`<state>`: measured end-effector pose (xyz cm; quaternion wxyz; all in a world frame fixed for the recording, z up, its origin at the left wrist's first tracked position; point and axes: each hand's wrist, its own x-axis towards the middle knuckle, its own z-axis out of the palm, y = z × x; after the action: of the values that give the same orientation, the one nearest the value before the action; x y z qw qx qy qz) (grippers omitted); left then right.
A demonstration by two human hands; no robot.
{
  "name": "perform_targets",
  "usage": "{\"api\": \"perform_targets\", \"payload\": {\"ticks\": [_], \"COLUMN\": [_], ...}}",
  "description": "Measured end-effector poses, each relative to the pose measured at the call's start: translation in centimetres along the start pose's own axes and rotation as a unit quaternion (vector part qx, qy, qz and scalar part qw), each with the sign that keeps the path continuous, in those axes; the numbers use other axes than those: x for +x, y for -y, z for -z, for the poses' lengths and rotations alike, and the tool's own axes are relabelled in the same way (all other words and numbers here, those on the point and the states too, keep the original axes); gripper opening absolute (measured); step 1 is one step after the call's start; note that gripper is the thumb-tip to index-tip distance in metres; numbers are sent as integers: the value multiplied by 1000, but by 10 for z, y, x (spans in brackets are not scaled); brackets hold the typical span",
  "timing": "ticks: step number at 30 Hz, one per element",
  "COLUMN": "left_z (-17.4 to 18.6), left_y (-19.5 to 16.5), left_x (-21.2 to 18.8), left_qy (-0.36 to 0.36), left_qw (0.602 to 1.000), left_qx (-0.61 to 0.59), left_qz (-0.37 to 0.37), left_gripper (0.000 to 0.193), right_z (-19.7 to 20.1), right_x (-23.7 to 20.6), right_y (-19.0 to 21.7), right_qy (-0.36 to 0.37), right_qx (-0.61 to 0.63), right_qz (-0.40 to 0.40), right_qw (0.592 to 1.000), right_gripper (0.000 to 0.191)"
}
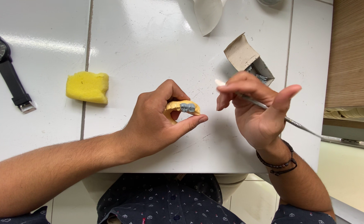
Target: The person holds a yellow dental stone model with artificial teeth in one hand and uses a metal wax carver to sculpt and smooth gray wax applied around the teeth. They rotate the model to reach different surfaces and continue refining the waxed area throughout the clip.
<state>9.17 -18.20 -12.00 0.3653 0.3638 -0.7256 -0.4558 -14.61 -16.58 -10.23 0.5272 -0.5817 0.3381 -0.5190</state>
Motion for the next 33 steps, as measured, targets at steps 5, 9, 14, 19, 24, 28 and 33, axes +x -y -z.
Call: {"api": "perform_targets", "payload": {"ticks": [5,9,14,19,24,28,33], "left_z": [2,4,7,7,6,5,4], "left_y": [0,2,2,2,3,3,5], "left_x": [1,0,-1,-3,-3,-3,-4], "left_qy": [-1,-18,-32,-38,-28,-29,-31], "left_qw": [1000,995,991,988,988,989,989], "left_qx": [22,45,78,97,97,90,88], "left_qz": [-16,-91,-103,-115,-116,-118,-115], "left_gripper": [38,37,39,35,34,33,33], "right_z": [-2,-4,-4,-12,-21,-25,-24], "right_x": [5,5,3,-3,-8,-7,-7], "right_y": [1,2,3,0,0,1,0], "right_qy": [18,44,66,57,62,60,62], "right_qx": [-203,-148,-111,-199,-194,-206,-210], "right_qz": [-1,-30,-4,64,60,56,54], "right_qw": [979,988,992,976,977,975,974], "right_gripper": [22,21,20,17,18,18,17]}}
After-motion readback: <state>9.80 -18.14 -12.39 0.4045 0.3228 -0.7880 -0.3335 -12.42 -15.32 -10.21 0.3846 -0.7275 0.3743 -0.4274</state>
